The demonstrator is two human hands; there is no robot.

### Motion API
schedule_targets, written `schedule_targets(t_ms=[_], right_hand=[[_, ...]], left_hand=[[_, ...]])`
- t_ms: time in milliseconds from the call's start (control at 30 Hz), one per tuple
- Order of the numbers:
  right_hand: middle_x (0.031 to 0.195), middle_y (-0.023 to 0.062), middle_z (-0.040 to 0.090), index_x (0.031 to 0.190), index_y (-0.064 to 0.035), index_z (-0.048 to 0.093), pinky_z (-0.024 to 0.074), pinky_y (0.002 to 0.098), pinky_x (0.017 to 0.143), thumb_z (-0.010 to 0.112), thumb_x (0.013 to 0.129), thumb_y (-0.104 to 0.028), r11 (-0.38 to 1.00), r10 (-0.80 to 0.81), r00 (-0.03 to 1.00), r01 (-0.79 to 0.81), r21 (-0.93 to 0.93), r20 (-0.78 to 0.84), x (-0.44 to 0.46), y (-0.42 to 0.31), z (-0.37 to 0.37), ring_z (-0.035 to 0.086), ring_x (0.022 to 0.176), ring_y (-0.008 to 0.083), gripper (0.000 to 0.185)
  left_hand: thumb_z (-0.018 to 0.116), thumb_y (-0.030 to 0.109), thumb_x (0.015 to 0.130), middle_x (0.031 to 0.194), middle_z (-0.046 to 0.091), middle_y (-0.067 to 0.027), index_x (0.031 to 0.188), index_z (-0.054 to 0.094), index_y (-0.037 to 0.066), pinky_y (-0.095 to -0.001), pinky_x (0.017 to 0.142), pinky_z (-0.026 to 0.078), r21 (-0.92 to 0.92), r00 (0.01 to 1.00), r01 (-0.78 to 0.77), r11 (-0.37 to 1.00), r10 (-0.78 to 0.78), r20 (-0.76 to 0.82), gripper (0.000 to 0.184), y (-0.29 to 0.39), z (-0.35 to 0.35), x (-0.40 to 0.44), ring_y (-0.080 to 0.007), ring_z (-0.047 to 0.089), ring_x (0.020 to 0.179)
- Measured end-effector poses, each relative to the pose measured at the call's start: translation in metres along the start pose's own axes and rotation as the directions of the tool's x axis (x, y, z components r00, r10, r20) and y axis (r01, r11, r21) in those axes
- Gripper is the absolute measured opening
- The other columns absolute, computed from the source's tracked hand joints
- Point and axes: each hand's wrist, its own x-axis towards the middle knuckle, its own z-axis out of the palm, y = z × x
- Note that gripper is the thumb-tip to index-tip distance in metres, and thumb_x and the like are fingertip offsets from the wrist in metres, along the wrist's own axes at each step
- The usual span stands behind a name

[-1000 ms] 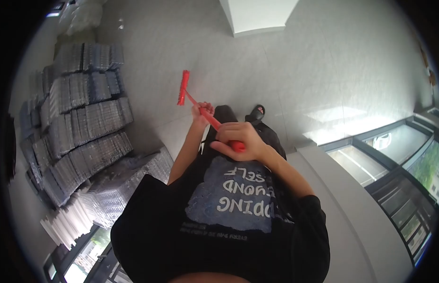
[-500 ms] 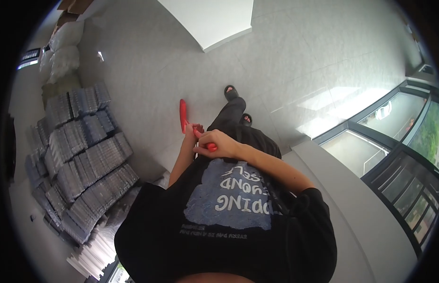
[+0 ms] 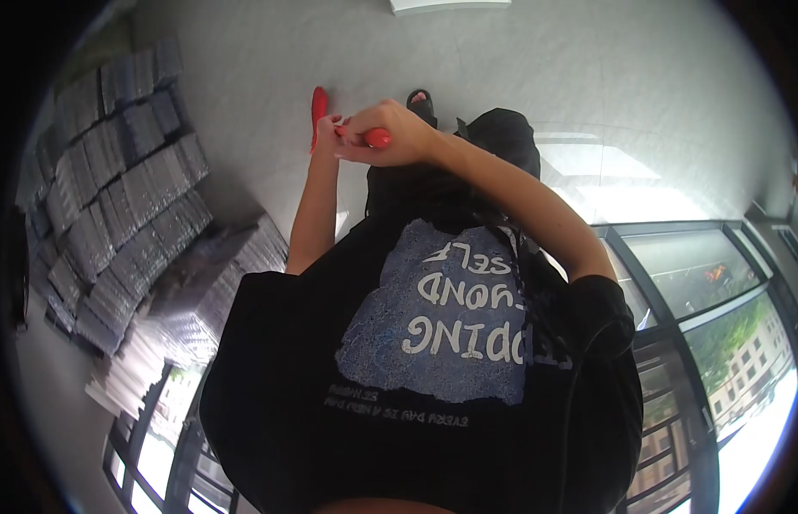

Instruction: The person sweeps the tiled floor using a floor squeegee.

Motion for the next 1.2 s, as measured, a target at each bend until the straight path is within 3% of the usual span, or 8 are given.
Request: schedule_targets(t_ms=[333, 533, 733, 833, 933, 1000, 1067, 1200], right_hand=[[0.061, 0.0122, 0.054, 0.069, 0.0000, 0.057, 0.0385, 0.0343, 0.053, 0.067, 0.084, -0.007, 0.992, -0.120, 0.989, 0.122, 0.026, -0.082, -0.036, 0.038, -0.099, 0.049, 0.054, 0.0275, 0.019], [0.061, 0.0115, 0.050, 0.063, 0.0013, 0.049, 0.0394, 0.0346, 0.054, 0.063, 0.084, 0.001, 0.998, 0.042, 0.984, -0.032, 0.061, -0.175, -0.155, 0.009, -0.232, 0.050, 0.055, 0.0257, 0.025], [0.060, 0.0116, 0.054, 0.059, 0.0003, 0.048, 0.0478, 0.0344, 0.061, 0.059, 0.081, 0.009, 0.990, -0.111, 0.971, 0.127, 0.067, -0.211, -0.243, 0.024, -0.318, 0.057, 0.059, 0.0271, 0.026], [0.058, 0.0095, 0.052, 0.056, -0.0030, 0.045, 0.0479, 0.0355, 0.060, 0.064, 0.078, 0.005, 0.976, -0.194, 0.940, 0.215, 0.044, -0.281, -0.231, 0.025, -0.311, 0.056, 0.058, 0.0263, 0.031], [0.058, 0.0072, 0.048, 0.058, -0.0062, 0.044, 0.0411, 0.0374, 0.053, 0.068, 0.078, 0.000, 0.960, -0.280, 0.956, 0.281, -0.003, -0.083, -0.203, 0.009, -0.296, 0.052, 0.057, 0.0266, 0.032], [0.058, 0.0069, 0.047, 0.059, -0.0070, 0.043, 0.0391, 0.0377, 0.052, 0.069, 0.078, -0.002, 0.945, -0.327, 0.944, 0.327, 0.002, -0.049, -0.185, 0.010, -0.283, 0.051, 0.057, 0.0270, 0.032], [0.061, 0.0082, 0.052, 0.058, -0.0047, 0.042, 0.0392, 0.0382, 0.054, 0.066, 0.078, 0.003, 0.933, -0.358, 0.933, 0.359, -0.019, 0.029, -0.177, 0.019, -0.267, 0.052, 0.057, 0.0275, 0.033], [0.060, 0.0101, 0.050, 0.059, -0.0043, 0.041, 0.0385, 0.0386, 0.056, 0.065, 0.080, 0.000, 0.934, -0.357, 0.932, 0.354, 0.050, 0.065, -0.148, 0.043, -0.234, 0.050, 0.058, 0.0286, 0.032]], left_hand=[[0.052, 0.018, 0.084, 0.093, 0.054, -0.0143, 0.094, 0.052, -0.002, -0.0415, 0.070, 0.053, 0.095, 0.952, -0.299, 0.950, 0.291, 0.092, 0.022, -0.063, 0.085, 0.015, -0.0279, 0.059, 0.082], [0.056, 0.001, 0.071, 0.071, 0.052, -0.0119, 0.084, 0.054, 0.000, -0.0381, 0.054, 0.052, 0.064, 0.927, -0.353, 0.933, 0.340, 0.158, 0.014, -0.217, 0.222, -0.004, -0.0286, 0.062, 0.065], [0.056, 0.003, 0.070, 0.057, 0.049, -0.0064, 0.059, 0.047, 0.006, -0.0341, 0.038, 0.039, 0.423, 0.939, -0.323, 0.846, 0.229, 0.258, 0.014, -0.312, 0.292, -0.030, -0.0184, 0.048, 0.045], [0.060, -0.003, 0.066, 0.057, 0.052, -0.0090, 0.064, 0.048, 0.001, -0.0341, 0.039, 0.043, 0.140, 0.930, -0.338, 0.931, 0.354, -0.104, 0.013, -0.301, 0.322, -0.087, -0.0213, 0.053, 0.046], [0.061, -0.001, 0.068, 0.059, 0.055, -0.0126, 0.069, 0.048, -0.002, -0.0344, 0.045, 0.047, 0.003, 0.836, -0.548, 0.836, 0.548, 0.037, 0.013, -0.278, 0.271, -0.052, -0.0253, 0.055, 0.047], [0.061, 0.007, 0.073, 0.071, 0.058, -0.0158, 0.077, 0.050, 0.000, -0.0374, 0.051, 0.049, 0.052, 0.846, -0.533, 0.845, 0.533, 0.019, 0.013, -0.259, 0.249, -0.049, -0.0269, 0.059, 0.057], [0.058, 0.017, 0.079, 0.091, 0.060, -0.0163, 0.091, 0.051, 0.002, -0.0402, 0.062, 0.051, -0.278, 0.890, -0.451, 0.848, 0.450, -0.070, 0.020, -0.242, 0.252, -0.088, -0.0294, 0.062, 0.073], [0.053, 0.025, 0.085, 0.105, 0.057, -0.0140, 0.102, 0.048, 0.005, -0.0435, 0.068, 0.051, -0.207, 0.866, -0.497, 0.843, 0.497, -0.052, 0.027, -0.234, 0.228, -0.110, -0.0317, 0.062, 0.084]])
